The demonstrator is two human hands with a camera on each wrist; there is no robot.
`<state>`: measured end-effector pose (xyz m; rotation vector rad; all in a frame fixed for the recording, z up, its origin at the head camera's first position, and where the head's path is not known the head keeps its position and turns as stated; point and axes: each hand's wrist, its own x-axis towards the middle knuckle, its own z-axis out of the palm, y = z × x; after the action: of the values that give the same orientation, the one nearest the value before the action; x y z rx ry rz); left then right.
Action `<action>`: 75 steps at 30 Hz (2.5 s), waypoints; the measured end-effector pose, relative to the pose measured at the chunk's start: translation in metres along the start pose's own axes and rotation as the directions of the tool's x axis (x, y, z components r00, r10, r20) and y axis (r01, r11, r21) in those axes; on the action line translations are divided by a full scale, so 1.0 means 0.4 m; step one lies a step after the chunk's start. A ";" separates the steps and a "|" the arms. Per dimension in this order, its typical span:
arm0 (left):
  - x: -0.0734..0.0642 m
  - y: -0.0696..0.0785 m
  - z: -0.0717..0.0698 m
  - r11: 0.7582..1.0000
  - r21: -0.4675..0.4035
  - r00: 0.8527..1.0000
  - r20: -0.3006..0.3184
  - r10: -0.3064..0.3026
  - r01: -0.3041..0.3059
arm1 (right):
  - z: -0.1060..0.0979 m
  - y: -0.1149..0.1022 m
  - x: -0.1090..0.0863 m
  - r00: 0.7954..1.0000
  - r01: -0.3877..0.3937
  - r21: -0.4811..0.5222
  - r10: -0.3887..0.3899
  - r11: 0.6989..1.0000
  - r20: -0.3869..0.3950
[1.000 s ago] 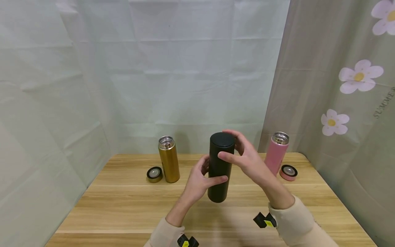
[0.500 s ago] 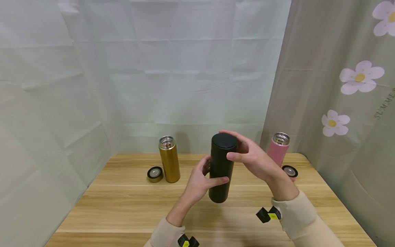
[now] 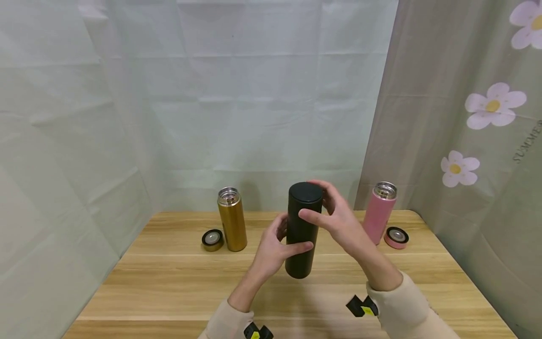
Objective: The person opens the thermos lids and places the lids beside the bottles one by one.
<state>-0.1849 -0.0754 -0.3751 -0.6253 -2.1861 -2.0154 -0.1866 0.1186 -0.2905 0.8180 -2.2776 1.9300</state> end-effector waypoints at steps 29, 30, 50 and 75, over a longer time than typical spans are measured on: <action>0.000 0.002 -0.001 1.000 -0.006 1.000 0.015 0.016 -0.016 | -0.019 0.002 0.003 0.995 0.000 0.116 -0.012 0.993 0.104; 0.000 0.002 -0.001 1.000 -0.007 1.000 0.020 0.020 -0.020 | -0.026 0.005 0.006 0.990 -0.002 0.153 -0.019 0.988 0.137; -0.001 0.000 0.003 1.000 0.005 1.000 0.009 0.005 -0.005 | 0.016 -0.013 -0.003 0.997 -0.061 -0.030 0.060 0.998 -0.056; 0.000 0.004 0.004 1.000 0.000 0.999 0.037 0.024 -0.024 | -0.048 -0.014 0.017 0.980 -0.035 0.250 -0.015 0.968 0.197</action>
<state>-0.1841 -0.0737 -0.3737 -0.6910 -2.1883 -2.0070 -0.1958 0.1333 -0.2785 1.0713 -2.1647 2.2720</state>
